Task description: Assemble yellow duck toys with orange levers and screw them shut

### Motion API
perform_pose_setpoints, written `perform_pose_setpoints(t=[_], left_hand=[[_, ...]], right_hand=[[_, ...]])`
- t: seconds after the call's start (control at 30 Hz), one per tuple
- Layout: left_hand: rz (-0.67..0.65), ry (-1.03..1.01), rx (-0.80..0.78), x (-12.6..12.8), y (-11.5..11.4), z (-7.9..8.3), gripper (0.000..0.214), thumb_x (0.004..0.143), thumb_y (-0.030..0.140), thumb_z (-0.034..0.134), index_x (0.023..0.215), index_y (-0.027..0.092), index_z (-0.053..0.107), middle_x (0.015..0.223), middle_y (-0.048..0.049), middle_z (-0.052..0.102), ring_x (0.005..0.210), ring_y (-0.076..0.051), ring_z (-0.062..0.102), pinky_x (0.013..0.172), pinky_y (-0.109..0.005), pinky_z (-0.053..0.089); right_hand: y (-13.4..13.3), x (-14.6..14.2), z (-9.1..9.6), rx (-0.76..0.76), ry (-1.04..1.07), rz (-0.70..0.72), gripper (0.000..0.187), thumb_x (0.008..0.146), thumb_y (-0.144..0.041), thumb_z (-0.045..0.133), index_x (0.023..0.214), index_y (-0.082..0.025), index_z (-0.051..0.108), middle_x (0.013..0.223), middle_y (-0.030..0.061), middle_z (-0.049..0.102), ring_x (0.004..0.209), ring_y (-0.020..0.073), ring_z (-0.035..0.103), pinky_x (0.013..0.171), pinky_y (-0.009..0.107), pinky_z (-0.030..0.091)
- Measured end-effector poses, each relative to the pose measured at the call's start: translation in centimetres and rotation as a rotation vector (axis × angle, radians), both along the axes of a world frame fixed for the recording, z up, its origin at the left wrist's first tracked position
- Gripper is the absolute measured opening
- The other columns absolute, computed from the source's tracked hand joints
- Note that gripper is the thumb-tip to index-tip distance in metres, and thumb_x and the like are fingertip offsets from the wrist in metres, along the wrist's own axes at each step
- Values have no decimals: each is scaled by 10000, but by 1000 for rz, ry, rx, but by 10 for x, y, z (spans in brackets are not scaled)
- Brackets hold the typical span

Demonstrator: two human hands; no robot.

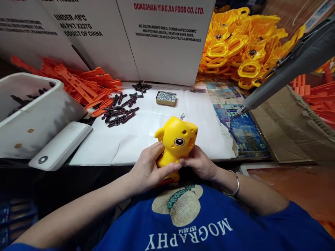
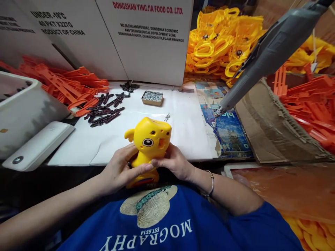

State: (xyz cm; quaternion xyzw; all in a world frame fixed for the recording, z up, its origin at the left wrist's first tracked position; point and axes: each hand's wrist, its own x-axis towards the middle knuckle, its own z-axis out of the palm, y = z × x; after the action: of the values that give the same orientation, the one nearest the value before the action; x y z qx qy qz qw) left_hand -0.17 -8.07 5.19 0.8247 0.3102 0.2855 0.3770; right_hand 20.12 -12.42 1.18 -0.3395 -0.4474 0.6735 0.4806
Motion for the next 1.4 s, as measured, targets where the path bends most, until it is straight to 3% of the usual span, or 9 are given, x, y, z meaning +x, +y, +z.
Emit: perform_pose_setpoints(t=[0.13,0.33,0.5,0.63,0.73,0.97,1.17,1.3,1.4], left_hand=[[3,-2,-31,-1,2,6,326,863,457,738,955,148,687,874,-43,691,783,-173,619,704,-288,500],[-56,-158,-598,-20,27,-2,653,810,610,759,1299,195,634,1214,-124,723,1056,-281,705,834,-345,591],[4,-365,-462,-35,34,5,1050,578,742,858,1473,307,523,1414,-104,633,1257,-336,628,948,-345,577],[8,-236,-376,-27,18,24,809,691,582,874,1385,261,609,1309,-99,680,1168,-297,664,951,-334,562],[42,-211,-300,-20,8,28,704,739,533,849,1337,236,626,1302,-103,668,1145,-285,661,936,-334,559],[49,-219,33,-11,-10,17,584,831,432,761,1344,238,558,1143,-73,671,962,-220,659,822,-313,551],[83,-218,-128,-15,-4,13,595,754,420,836,1271,217,624,1153,-88,689,996,-241,678,850,-334,573],[139,-456,-314,-35,12,-6,734,633,575,877,1262,250,684,1240,-85,711,1096,-295,689,896,-355,593],[287,-659,-418,-50,20,-21,749,616,661,825,1261,308,682,1272,-60,716,1115,-311,692,898,-384,609]], right_hand=[[4,-1,8,-9,-46,20,557,727,-416,899,1161,-163,659,1193,109,754,1120,268,703,1048,462,563],[12,5,31,-11,-267,-40,627,680,-444,909,1168,-203,597,1172,89,739,1020,249,717,896,420,620],[3,17,43,225,-784,-33,600,651,-433,905,1122,-170,643,997,68,725,849,225,668,734,380,588],[-4,22,41,389,-834,26,840,721,-541,871,1383,-140,543,1262,158,683,1108,313,674,964,496,573],[-5,23,41,555,-821,-21,1133,703,-713,816,1563,-141,352,1505,222,528,1371,369,542,1152,548,461],[-6,10,49,692,-699,-167,754,846,-551,777,1433,-166,499,1291,152,674,1176,284,667,1026,421,562],[1,11,50,606,-746,-4,808,837,-499,794,1472,-148,439,1344,178,619,1211,299,629,1059,471,530],[4,12,51,671,-746,53,1069,796,-597,802,1612,-167,263,1525,208,491,1404,330,509,1185,501,432],[-1,18,49,646,-866,38,1081,802,-638,778,1623,-150,271,1488,217,554,1341,335,586,1142,504,483]])
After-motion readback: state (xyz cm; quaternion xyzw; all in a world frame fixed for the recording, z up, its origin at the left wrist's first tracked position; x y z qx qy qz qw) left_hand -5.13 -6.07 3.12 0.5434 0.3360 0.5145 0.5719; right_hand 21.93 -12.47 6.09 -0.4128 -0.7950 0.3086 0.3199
